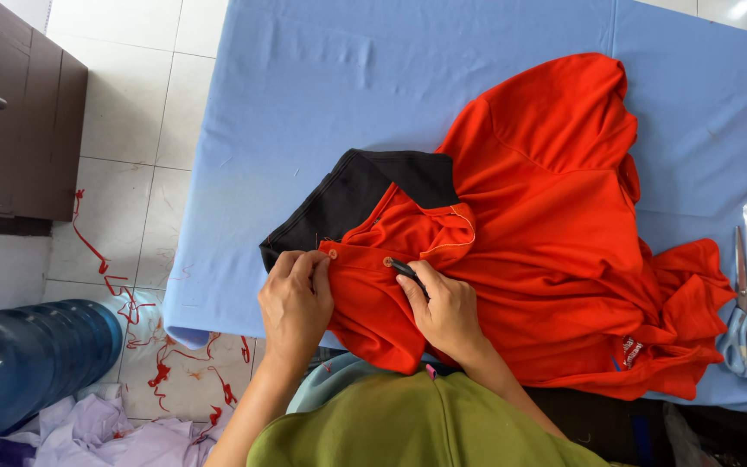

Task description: The person uses a small blade to cut loose threads from the collar, sleeve, and hem of a red long-sleeved shirt laid on a blue table. The shirt is repositioned and smoothed between cuts to access different areas.

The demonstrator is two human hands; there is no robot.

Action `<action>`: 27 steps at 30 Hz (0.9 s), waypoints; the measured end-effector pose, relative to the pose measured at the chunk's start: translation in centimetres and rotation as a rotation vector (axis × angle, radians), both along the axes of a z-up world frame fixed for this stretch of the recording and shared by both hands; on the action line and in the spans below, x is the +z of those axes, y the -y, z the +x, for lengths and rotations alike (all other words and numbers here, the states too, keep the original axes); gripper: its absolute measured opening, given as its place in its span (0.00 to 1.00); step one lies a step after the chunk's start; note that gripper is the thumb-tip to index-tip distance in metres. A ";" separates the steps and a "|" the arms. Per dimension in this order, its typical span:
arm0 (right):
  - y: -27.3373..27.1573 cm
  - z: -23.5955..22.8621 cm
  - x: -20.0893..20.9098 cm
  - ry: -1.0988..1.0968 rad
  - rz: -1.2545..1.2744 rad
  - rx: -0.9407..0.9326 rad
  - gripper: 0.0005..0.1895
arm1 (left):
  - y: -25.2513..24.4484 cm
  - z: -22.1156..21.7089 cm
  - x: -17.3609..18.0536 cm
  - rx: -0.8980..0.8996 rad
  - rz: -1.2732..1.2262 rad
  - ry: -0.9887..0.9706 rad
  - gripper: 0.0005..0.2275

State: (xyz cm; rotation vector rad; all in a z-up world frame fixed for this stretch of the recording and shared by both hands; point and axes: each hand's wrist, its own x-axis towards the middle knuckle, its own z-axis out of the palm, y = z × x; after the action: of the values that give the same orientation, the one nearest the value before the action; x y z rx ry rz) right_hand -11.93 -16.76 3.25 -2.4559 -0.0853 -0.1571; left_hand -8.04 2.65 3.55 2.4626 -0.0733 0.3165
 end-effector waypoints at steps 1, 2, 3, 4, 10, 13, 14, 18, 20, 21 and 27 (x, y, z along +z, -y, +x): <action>-0.1 0.0 0.1 0.001 -0.001 0.001 0.10 | -0.1 0.0 0.3 0.001 -0.001 0.001 0.03; -0.2 0.1 0.3 0.004 -0.021 -0.001 0.11 | -0.2 0.0 0.5 -0.013 -0.061 -0.007 0.03; -0.4 0.1 0.4 0.006 -0.039 0.000 0.12 | -0.4 0.0 0.7 -0.025 -0.120 -0.016 0.03; -0.6 0.2 0.5 0.005 -0.040 0.003 0.12 | -0.5 0.0 0.8 -0.022 -0.121 -0.016 0.03; -3.8 2.3 2.4 0.179 -0.300 0.112 0.11 | -0.7 0.0 0.6 0.000 -0.260 -0.016 0.04; -5.0 3.1 2.2 0.154 -0.293 0.226 0.09 | -0.8 0.0 0.3 0.005 -0.251 -0.001 0.04; -5.2 3.3 2.1 0.157 -0.330 0.234 0.09 | -0.8 0.0 0.2 0.005 -0.268 0.005 0.04; -5.3 3.7 2.3 0.109 -0.393 0.290 0.10 | -0.8 -0.1 0.0 0.008 -0.253 0.047 0.04; -5.4 3.8 2.7 0.088 -0.387 0.306 0.10 | -0.8 -0.1 0.1 0.009 -0.244 0.043 0.04; -5.3 3.9 3.0 0.069 -0.381 0.320 0.11 | -0.8 0.0 0.2 0.008 -0.233 0.043 0.04; -5.5 3.9 2.8 0.059 -0.402 0.300 0.11 | -0.7 0.0 -0.1 -0.021 -0.204 0.064 0.04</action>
State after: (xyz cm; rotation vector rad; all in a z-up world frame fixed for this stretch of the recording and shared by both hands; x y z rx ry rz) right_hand -8.07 -11.24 6.05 -2.7979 -0.5559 -0.0853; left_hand -8.08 3.38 3.45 2.2488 -0.0896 0.3747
